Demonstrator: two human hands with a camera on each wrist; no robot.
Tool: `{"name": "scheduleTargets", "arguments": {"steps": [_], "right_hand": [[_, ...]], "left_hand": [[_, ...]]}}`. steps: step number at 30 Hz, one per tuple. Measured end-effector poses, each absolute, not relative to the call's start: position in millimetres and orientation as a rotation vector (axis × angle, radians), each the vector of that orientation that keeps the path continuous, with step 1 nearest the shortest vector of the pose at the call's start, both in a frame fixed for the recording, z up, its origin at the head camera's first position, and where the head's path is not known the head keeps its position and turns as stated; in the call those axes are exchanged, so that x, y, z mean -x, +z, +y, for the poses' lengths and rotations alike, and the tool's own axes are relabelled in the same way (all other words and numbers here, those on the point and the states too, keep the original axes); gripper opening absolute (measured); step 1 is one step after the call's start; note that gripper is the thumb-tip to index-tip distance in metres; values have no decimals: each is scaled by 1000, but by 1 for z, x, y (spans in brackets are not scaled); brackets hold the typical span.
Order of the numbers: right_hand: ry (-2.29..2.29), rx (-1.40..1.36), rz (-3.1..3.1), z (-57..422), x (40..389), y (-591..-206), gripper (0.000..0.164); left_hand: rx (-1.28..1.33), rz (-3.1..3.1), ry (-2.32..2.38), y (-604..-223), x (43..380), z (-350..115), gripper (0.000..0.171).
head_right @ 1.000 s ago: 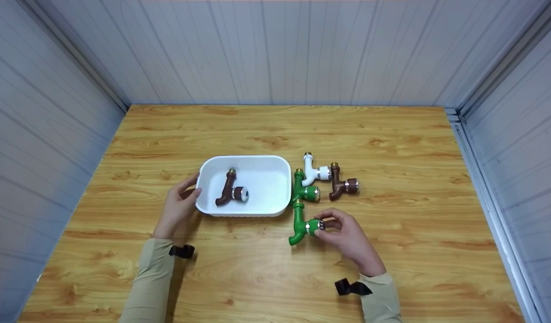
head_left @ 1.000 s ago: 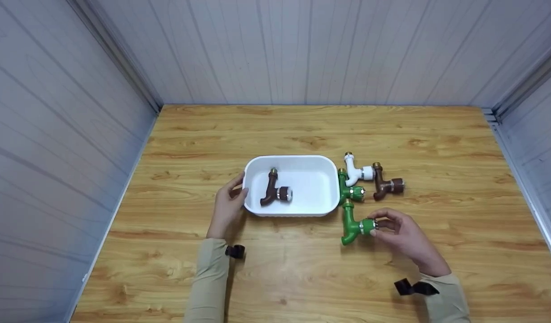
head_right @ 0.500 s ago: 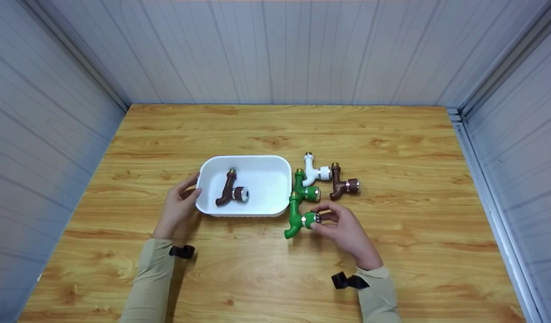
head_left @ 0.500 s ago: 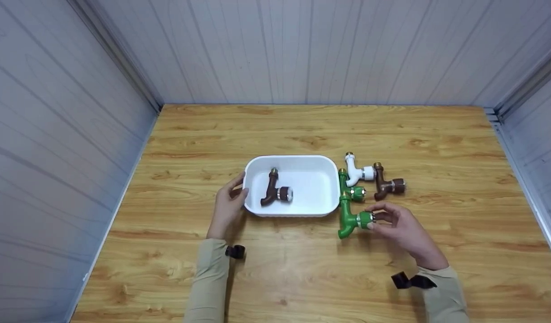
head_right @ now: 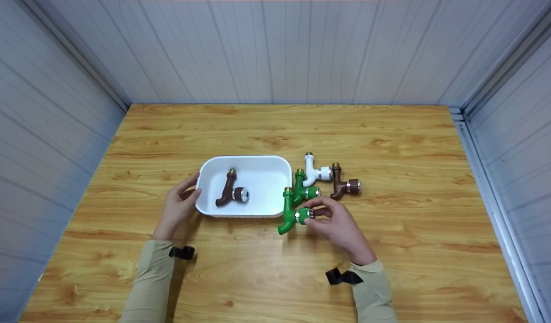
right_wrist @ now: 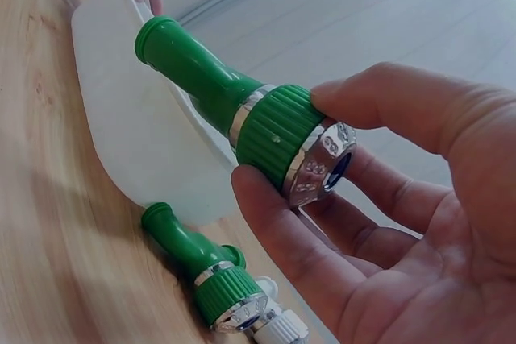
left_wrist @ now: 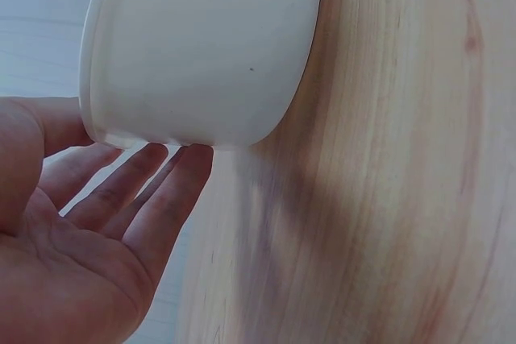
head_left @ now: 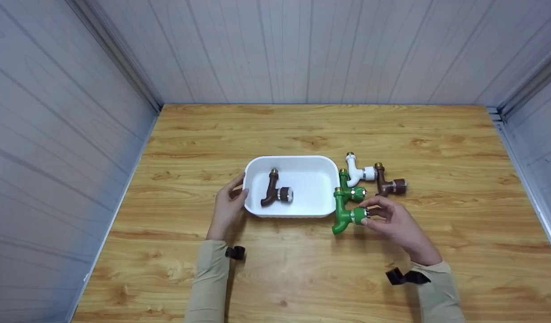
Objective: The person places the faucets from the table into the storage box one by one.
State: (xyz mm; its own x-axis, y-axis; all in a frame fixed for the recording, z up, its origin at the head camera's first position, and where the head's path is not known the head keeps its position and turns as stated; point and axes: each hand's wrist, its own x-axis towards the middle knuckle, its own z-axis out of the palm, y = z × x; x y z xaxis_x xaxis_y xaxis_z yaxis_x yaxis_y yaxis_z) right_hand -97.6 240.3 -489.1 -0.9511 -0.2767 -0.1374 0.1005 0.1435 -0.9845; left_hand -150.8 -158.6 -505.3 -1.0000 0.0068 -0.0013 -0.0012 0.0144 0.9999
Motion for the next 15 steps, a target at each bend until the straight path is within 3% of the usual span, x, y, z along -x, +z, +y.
{"name": "scheduleTargets", "arguments": {"steps": [15], "right_hand": [[-1883, 159, 2152, 223, 111, -481, 39]], "left_hand": [[86, 2169, 2223, -503, 150, -157, 47]]}}
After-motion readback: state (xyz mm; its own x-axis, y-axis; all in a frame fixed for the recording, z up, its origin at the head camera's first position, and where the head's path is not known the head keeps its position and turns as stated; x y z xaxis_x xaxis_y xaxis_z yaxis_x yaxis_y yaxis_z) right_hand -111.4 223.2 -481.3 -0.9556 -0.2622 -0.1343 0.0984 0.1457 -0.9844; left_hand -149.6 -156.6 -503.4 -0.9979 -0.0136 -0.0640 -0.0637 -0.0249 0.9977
